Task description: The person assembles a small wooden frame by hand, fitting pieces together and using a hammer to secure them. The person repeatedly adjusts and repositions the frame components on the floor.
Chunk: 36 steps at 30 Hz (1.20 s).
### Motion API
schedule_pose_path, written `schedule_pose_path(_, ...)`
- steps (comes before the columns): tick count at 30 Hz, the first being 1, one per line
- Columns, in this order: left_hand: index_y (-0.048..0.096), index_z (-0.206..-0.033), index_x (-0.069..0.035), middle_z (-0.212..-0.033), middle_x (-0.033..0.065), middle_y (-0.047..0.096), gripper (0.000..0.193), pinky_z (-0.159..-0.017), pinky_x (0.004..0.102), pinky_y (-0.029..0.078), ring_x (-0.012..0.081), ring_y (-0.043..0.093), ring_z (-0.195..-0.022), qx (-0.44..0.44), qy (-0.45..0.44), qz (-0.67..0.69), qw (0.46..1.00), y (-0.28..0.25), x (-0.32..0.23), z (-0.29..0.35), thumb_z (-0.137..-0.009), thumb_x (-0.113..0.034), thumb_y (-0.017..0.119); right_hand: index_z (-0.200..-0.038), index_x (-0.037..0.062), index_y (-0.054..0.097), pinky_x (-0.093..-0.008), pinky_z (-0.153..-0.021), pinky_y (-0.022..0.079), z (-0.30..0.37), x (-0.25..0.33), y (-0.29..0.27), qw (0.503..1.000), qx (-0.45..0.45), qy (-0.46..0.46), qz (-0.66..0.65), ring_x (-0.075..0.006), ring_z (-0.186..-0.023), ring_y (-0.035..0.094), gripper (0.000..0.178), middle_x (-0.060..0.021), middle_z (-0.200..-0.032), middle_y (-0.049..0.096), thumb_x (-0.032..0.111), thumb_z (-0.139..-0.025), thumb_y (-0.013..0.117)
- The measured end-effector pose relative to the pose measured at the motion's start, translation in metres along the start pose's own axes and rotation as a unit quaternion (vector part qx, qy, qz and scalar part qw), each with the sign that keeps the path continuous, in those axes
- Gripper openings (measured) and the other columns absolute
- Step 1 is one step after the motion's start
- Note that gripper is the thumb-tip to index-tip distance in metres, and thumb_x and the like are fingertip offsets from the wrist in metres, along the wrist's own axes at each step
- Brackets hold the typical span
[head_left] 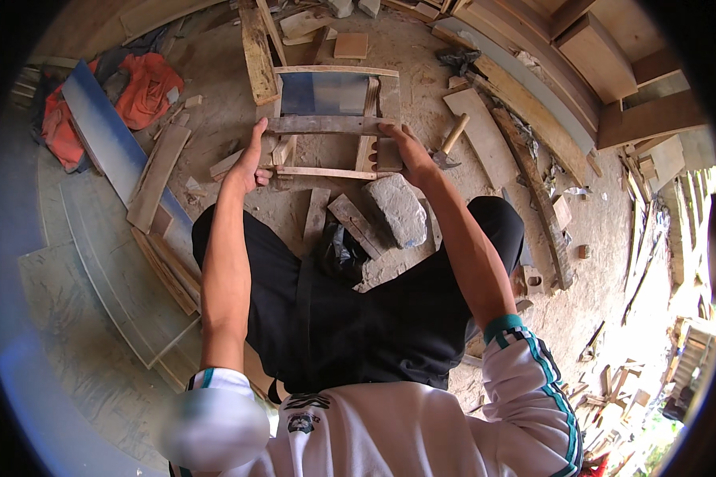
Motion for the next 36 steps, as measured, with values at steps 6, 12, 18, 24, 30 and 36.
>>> schedule_pose_path(6, 0.046, -0.124, -0.023, -0.069, 0.0047, 0.054, 0.087, -0.039, 0.0208, 0.021, 0.0069, 0.024, -0.041, -0.016, 0.021, 0.018, 0.999, 0.002, 0.002, -0.001, -0.068, -0.088, 0.050, -0.118, 0.0061, 0.045, -0.0375, -0.063, 0.057, 0.003, -0.008, 0.005, 0.999, -0.023, -0.038, -0.008, -0.0222, -0.075, 0.066, 0.038, -0.0117, -0.094, 0.061, 0.031, -0.094, 0.060)
schedule_pose_path(12, 0.042, -0.133, -0.022, -0.076, 0.0037, 0.054, 0.090, -0.041, 0.0209, 0.021, 0.0066, 0.023, -0.043, -0.025, 0.032, 0.015, 0.999, 0.004, 0.002, 0.001, -0.070, -0.087, 0.050, -0.125, 0.0051, 0.039, -0.0371, -0.060, 0.055, -0.002, -0.016, 0.003, 0.998, -0.034, -0.060, -0.015, -0.0221, -0.070, 0.065, 0.054, -0.0136, -0.095, 0.060, 0.035, -0.089, 0.065)
schedule_pose_path(18, 0.034, -0.142, -0.023, -0.082, 0.0029, 0.052, 0.095, -0.042, 0.0215, 0.021, 0.0064, 0.022, -0.044, -0.032, 0.035, 0.012, 0.999, -0.001, 0.004, -0.002, -0.073, -0.086, 0.047, -0.129, 0.0031, 0.037, -0.0365, -0.061, 0.055, 0.001, -0.016, 0.011, 0.995, -0.060, -0.074, -0.011, -0.0209, -0.073, 0.065, 0.059, -0.0132, -0.097, 0.060, 0.036, -0.089, 0.064)
schedule_pose_path(24, 0.040, -0.135, -0.021, -0.073, 0.0047, 0.053, 0.092, -0.041, 0.0223, 0.022, 0.0071, 0.022, -0.042, -0.028, 0.030, 0.002, 0.999, 0.003, 0.001, -0.001, -0.072, -0.088, 0.045, -0.134, 0.0010, 0.034, -0.0354, -0.062, 0.055, -0.005, -0.022, 0.012, 0.991, -0.096, -0.092, 0.001, -0.0209, -0.073, 0.065, 0.065, -0.0145, -0.102, 0.060, 0.039, -0.089, 0.063)
schedule_pose_path(30, 0.053, -0.106, -0.016, -0.061, 0.0036, 0.052, 0.081, -0.039, 0.0235, 0.024, 0.0085, 0.025, -0.039, -0.030, 0.027, 0.001, 0.999, 0.007, -0.001, 0.006, -0.072, -0.088, 0.045, -0.124, 0.0050, 0.044, -0.0368, -0.065, 0.057, -0.005, -0.024, 0.013, 0.990, -0.121, -0.075, 0.015, -0.0229, -0.080, 0.066, 0.048, -0.0134, -0.105, 0.060, 0.037, -0.092, 0.061)
schedule_pose_path(36, 0.050, -0.127, -0.016, -0.093, 0.0086, 0.063, 0.088, -0.052, 0.0301, 0.046, 0.0145, 0.054, -0.069, -0.109, 0.088, -0.052, 0.989, 0.003, -0.001, 0.002, -0.073, -0.085, 0.048, -0.146, -0.0035, 0.022, -0.0372, -0.099, 0.044, -0.012, -0.023, 0.001, 0.984, -0.111, -0.078, 0.112, -0.0312, -0.116, 0.055, 0.087, -0.0260, -0.130, 0.051, 0.051, -0.090, 0.060)
Point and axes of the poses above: each hand's wrist, its own z-axis away from the middle knuckle, its own y-axis out of the palm, x = y × z, the point moved 2 cm from there along -z, towards the middle knuckle
